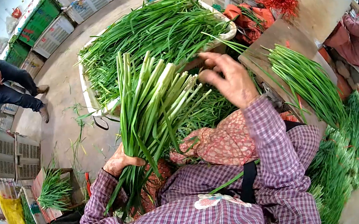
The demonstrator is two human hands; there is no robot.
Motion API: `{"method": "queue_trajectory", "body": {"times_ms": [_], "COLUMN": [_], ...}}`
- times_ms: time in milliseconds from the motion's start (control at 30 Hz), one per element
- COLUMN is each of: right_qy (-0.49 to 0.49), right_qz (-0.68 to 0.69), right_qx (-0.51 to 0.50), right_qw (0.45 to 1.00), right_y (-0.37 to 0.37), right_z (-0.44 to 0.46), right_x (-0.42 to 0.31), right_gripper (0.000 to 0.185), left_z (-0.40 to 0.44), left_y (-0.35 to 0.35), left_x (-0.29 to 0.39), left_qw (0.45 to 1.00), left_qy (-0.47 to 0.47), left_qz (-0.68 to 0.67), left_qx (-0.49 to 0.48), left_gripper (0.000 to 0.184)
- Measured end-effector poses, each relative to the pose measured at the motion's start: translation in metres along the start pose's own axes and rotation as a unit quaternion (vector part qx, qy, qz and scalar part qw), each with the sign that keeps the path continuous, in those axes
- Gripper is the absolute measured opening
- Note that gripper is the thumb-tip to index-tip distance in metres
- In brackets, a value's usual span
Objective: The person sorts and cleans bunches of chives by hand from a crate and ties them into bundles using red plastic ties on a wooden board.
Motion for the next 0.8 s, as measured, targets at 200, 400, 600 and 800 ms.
{"method": "queue_trajectory", "body": {"times_ms": [200, 400, 600, 800], "right_qy": [0.022, 0.021, 0.094, -0.089], "right_qz": [0.072, -0.02, -0.076, -0.06], "right_qx": [-0.019, 0.023, 0.116, 0.038], "right_qw": [0.997, 0.999, 0.986, 0.993], "right_y": [0.026, 0.024, -0.022, 0.021], "right_z": [-0.003, 0.003, 0.006, -0.005], "right_x": [-0.03, 0.0, 0.04, -0.04], "right_gripper": [0.025, 0.015, 0.032, 0.032], "left_z": [0.002, -0.004, -0.003, 0.004], "left_y": [0.007, 0.023, 0.021, 0.028], "left_x": [-0.008, 0.007, 0.0, -0.002], "left_qw": [0.998, 0.995, 0.994, 0.988], "left_qy": [-0.001, -0.002, 0.001, -0.006], "left_qz": [-0.065, -0.101, -0.104, -0.145], "left_qx": [-0.012, -0.015, -0.021, -0.048], "left_gripper": [0.083, 0.068, 0.074, 0.077]}}
Point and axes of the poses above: each hand's wrist, its own z-axis towards the middle knuckle, its own y-axis out of the palm, x = y × z, the point moved 8 cm from there along z, towards the middle knuckle, and after that the axes turned 1 degree about -z, right-handed, at the moved point
